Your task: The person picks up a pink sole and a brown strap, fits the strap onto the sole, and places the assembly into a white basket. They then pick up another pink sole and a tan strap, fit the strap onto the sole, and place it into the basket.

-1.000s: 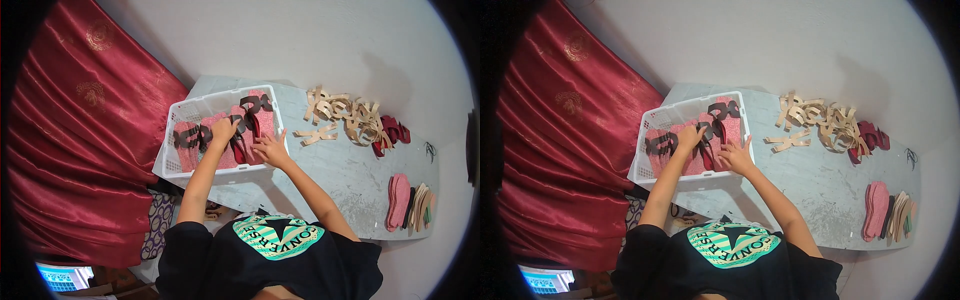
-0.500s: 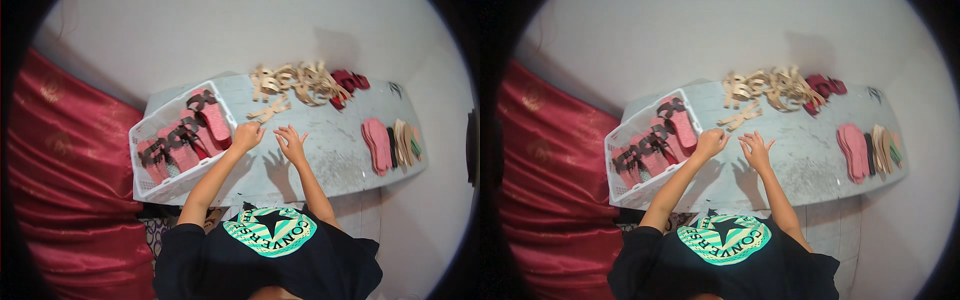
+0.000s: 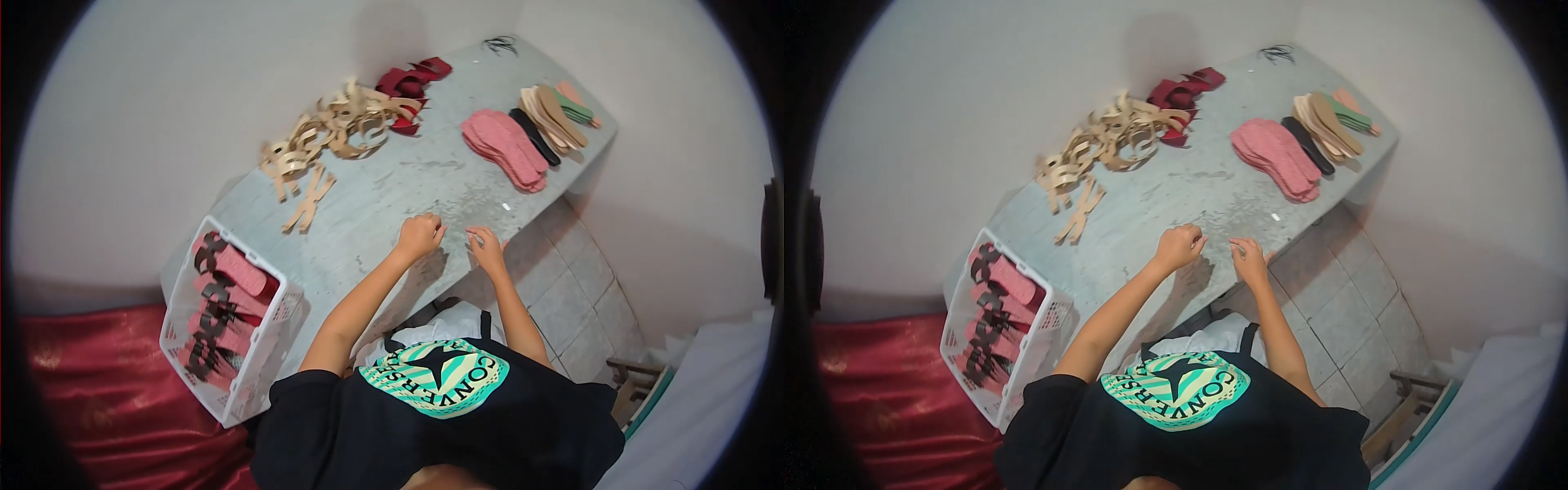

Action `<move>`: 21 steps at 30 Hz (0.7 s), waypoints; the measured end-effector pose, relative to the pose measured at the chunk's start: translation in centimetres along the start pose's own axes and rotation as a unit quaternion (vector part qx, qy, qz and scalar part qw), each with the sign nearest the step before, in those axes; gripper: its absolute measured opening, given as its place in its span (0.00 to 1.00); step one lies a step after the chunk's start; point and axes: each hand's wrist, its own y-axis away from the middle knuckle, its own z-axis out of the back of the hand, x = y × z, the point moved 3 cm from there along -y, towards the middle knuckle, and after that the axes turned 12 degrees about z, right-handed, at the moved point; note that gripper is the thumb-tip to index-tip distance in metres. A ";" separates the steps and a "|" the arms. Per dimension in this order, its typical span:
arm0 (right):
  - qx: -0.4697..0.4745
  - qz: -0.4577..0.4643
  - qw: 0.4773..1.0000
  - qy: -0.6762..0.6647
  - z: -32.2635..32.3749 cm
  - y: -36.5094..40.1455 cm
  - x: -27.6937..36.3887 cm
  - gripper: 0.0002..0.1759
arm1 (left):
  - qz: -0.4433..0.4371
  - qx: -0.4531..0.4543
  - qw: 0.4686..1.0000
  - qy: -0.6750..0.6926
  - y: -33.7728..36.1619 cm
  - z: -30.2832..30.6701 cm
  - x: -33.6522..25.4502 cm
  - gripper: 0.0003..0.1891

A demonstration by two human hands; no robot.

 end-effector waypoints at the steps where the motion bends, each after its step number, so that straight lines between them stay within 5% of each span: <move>1: -0.025 -0.030 0.999 -0.006 0.8 0.1 -1.3 0.12 | -0.003 0.016 1.000 0.004 -0.7 -0.9 -0.8 0.12; 5: -0.141 -0.101 0.984 -0.044 2.1 -1.1 -9.6 0.12 | -0.013 0.047 0.997 0.053 -2.6 -4.9 -2.5 0.12; 7: -0.219 -0.117 0.964 -0.094 3.3 -2.0 -11.8 0.13 | 0.098 0.217 0.929 0.283 -3.4 -7.6 -2.8 0.12; 8: -0.223 -0.122 0.963 -0.094 3.6 -2.4 -12.8 0.13 | 0.096 0.223 0.929 0.281 -3.8 -8.4 -3.0 0.12; 10: -0.264 -0.126 0.950 -0.109 4.4 -3.3 -13.9 0.10 | 0.316 0.322 0.766 0.459 -3.8 -9.6 -3.6 0.13; 11: -0.269 -0.131 0.948 -0.112 4.6 -4.1 -14.3 0.10 | 0.315 0.327 0.767 0.453 -4.0 -9.8 -3.8 0.13; 13: -0.294 -0.228 0.848 -0.377 4.1 -6.1 -17.0 0.08 | 0.392 0.329 0.658 0.553 -4.6 -11.0 -3.6 0.14; 21: -0.362 -0.291 0.810 -0.358 5.0 -12.3 -19.2 0.10 | 0.452 0.315 0.592 0.588 -5.2 -13.0 -2.6 0.12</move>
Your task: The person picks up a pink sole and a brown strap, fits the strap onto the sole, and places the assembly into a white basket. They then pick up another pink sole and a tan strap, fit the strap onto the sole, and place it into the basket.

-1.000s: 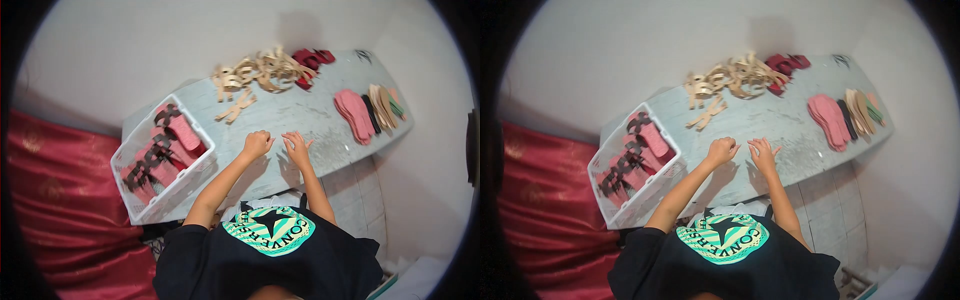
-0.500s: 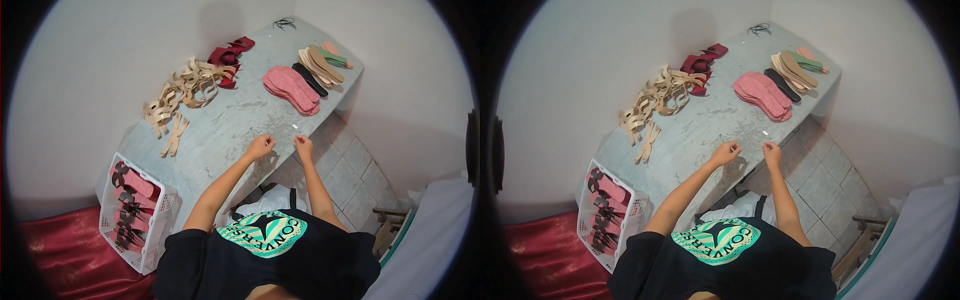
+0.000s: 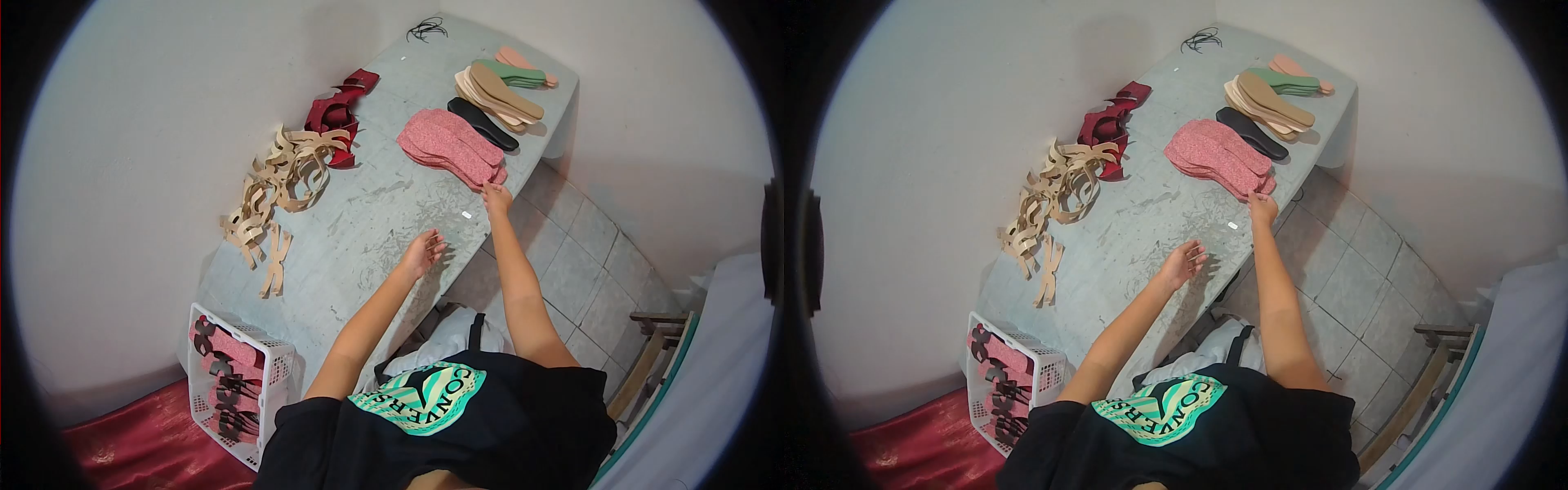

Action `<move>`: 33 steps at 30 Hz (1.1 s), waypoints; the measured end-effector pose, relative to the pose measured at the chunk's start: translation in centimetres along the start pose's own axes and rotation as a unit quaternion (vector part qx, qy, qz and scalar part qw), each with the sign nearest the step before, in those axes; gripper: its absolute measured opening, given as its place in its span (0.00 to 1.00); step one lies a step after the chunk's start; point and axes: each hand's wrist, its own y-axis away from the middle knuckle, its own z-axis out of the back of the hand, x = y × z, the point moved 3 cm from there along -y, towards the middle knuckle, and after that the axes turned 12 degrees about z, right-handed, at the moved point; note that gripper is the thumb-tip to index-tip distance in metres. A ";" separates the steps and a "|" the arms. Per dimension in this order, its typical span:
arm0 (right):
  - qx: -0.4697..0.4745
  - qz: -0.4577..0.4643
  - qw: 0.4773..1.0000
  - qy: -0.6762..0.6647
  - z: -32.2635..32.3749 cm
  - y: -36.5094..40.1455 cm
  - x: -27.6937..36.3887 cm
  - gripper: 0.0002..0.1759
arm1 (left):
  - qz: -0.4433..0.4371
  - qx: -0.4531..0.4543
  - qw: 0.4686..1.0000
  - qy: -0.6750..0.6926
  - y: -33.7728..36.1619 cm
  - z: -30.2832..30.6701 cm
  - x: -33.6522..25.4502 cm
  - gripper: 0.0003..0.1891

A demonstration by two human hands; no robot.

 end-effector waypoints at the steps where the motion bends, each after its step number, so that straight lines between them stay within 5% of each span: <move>1: -0.030 -0.020 0.999 -0.014 -0.1 -0.1 0.2 0.11 | 0.003 -0.001 1.000 0.012 -0.1 -0.2 0.0 0.12; 17: 0.041 -0.104 0.993 -0.035 -0.6 0.1 1.2 0.09 | 0.016 -0.004 0.999 0.040 0.2 0.3 0.6 0.10; 25: 0.269 -0.111 0.955 -0.047 -1.8 8.1 3.6 0.08 | -0.023 -0.048 0.994 0.098 -1.1 0.8 -0.3 0.13; 27: 0.323 -0.103 0.928 -0.155 -2.4 11.1 3.4 0.07 | -0.057 -0.059 0.990 0.113 -1.2 1.8 -0.5 0.17; 31: 0.389 -0.139 0.901 -0.135 -1.3 16.2 2.2 0.06 | -0.152 -0.081 0.968 0.180 0.8 3.0 -1.6 0.19; 33: 0.437 -0.121 0.882 -0.125 -0.9 18.6 1.5 0.08 | -0.202 -0.021 0.965 0.166 1.3 4.1 -2.1 0.16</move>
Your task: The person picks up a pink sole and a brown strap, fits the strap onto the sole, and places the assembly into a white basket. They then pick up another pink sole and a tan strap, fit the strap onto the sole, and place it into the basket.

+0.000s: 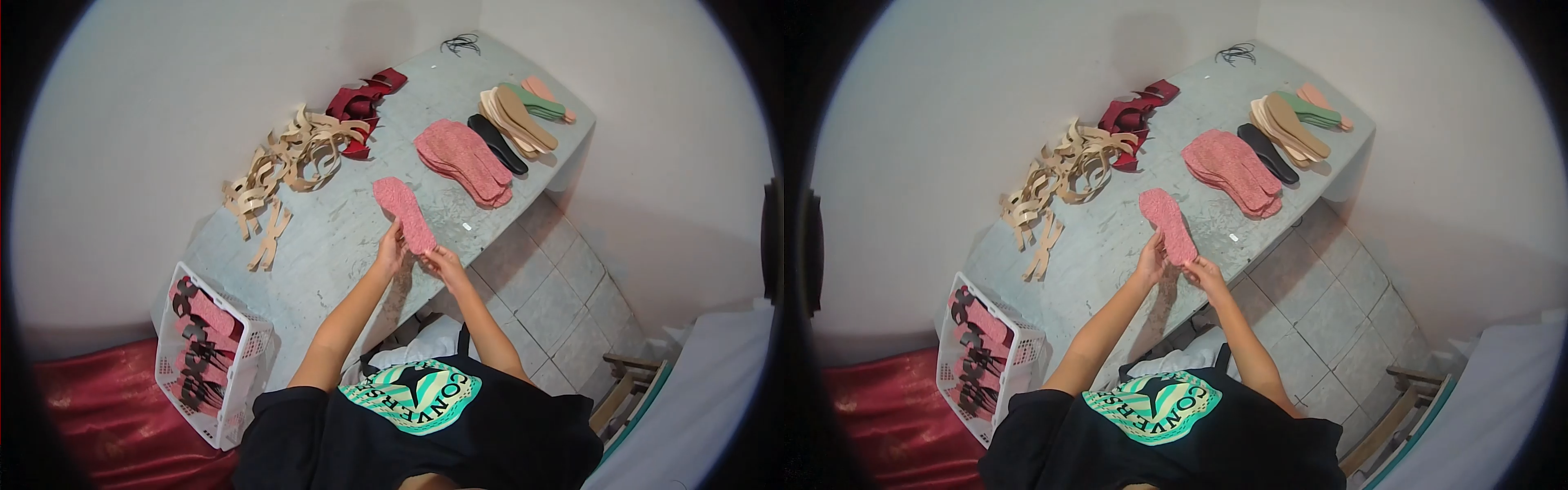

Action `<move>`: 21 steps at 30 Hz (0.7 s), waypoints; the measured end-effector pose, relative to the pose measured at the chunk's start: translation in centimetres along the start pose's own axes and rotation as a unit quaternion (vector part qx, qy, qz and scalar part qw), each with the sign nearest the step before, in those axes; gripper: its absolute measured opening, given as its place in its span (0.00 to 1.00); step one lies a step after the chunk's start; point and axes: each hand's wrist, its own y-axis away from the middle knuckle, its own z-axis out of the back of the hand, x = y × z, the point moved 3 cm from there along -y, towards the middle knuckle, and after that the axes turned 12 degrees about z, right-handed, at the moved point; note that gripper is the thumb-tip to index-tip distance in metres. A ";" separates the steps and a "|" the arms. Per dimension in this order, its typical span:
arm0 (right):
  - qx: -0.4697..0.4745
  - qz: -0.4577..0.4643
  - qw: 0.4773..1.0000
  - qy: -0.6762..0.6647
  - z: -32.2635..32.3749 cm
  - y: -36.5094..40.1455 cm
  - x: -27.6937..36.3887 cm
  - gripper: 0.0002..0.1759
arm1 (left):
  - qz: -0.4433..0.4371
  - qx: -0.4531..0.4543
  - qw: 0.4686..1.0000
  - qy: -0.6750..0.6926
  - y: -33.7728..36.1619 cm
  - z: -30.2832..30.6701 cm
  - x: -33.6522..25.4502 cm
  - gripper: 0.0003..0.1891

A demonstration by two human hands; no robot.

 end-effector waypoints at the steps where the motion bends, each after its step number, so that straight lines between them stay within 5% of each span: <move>1: 0.008 -0.004 1.000 0.002 -0.8 0.8 -0.2 0.08 | -0.013 -0.042 0.998 0.039 0.0 0.8 -0.2 0.14; 6: 0.177 0.009 0.979 0.100 -4.4 2.5 -1.5 0.13 | -0.130 -0.014 0.991 0.025 3.6 3.5 -2.0 0.13; 13: 0.286 -0.071 0.927 0.232 -7.4 1.8 -3.7 0.09 | -0.201 -0.021 0.978 0.054 9.2 7.3 -4.1 0.16; 16: 0.342 -0.035 0.921 0.184 -7.7 0.7 -7.5 0.09 | -0.239 -0.048 0.968 0.058 10.6 9.1 -4.6 0.16; 21: 0.456 -0.107 0.860 0.203 -11.4 0.3 -5.7 0.16 | -0.275 -0.084 0.956 0.052 12.6 12.4 -4.9 0.17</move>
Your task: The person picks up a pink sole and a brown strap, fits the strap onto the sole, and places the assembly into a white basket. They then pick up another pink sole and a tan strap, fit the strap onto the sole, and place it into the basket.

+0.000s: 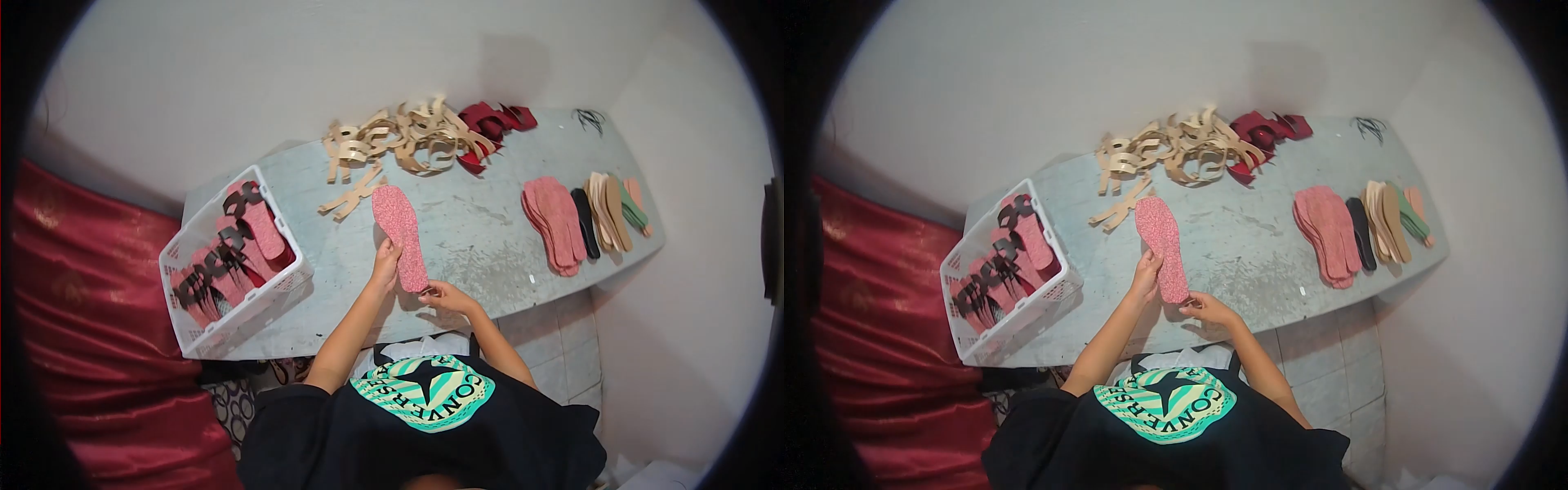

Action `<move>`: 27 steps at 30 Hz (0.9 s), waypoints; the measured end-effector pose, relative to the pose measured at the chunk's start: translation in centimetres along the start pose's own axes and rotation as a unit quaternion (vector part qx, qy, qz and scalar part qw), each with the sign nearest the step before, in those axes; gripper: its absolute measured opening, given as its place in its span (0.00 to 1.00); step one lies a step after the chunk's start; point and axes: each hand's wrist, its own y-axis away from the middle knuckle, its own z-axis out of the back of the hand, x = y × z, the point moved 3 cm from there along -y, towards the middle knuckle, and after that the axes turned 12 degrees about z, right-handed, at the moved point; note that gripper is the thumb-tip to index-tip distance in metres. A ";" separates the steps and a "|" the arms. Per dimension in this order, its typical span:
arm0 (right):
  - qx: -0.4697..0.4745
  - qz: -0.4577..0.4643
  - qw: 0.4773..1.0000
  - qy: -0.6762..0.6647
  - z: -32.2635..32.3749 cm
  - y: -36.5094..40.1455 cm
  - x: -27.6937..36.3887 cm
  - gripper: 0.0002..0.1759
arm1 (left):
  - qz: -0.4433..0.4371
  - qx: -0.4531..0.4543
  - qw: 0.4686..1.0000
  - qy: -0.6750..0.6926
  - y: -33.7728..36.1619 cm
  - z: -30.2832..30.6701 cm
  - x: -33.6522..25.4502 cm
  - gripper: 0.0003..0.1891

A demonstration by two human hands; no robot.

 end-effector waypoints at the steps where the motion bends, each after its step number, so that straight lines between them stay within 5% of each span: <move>1: 0.034 -0.032 0.999 0.002 -0.2 -0.6 0.7 0.19 | -0.010 -0.002 1.000 -0.004 0.2 0.5 -0.3 0.17; 14: -0.023 -0.043 0.997 -0.055 -2.0 -7.5 1.4 0.15 | -0.042 -0.087 0.995 0.000 0.9 5.8 -1.0 0.15; 17: -0.041 -0.018 0.997 -0.070 -1.5 -7.7 1.1 0.13 | -0.105 -0.187 0.956 -0.202 -0.8 9.5 -2.3 0.15; 19: -0.062 -0.017 0.996 -0.063 -0.8 -7.9 1.3 0.13 | -0.151 -0.319 0.730 -0.586 -0.7 9.2 -5.7 0.14; 20: -0.061 -0.014 0.996 -0.062 -0.6 -8.0 1.4 0.13 | -0.154 -0.319 0.729 -0.586 -1.0 9.5 -6.5 0.14; 22: -0.070 -0.031 0.995 -0.067 -0.4 -7.7 1.6 0.13 | -0.093 -0.296 0.554 -0.772 -1.8 10.3 -7.2 0.17; 23: -0.071 -0.030 0.995 -0.067 -0.3 -7.6 1.5 0.13 | -0.094 -0.295 0.554 -0.773 -2.4 10.9 -7.5 0.17; 27: -0.088 -0.035 0.993 -0.073 -0.2 -7.0 1.4 0.13 | -0.056 -0.244 0.415 -0.875 -5.2 13.0 -7.6 0.22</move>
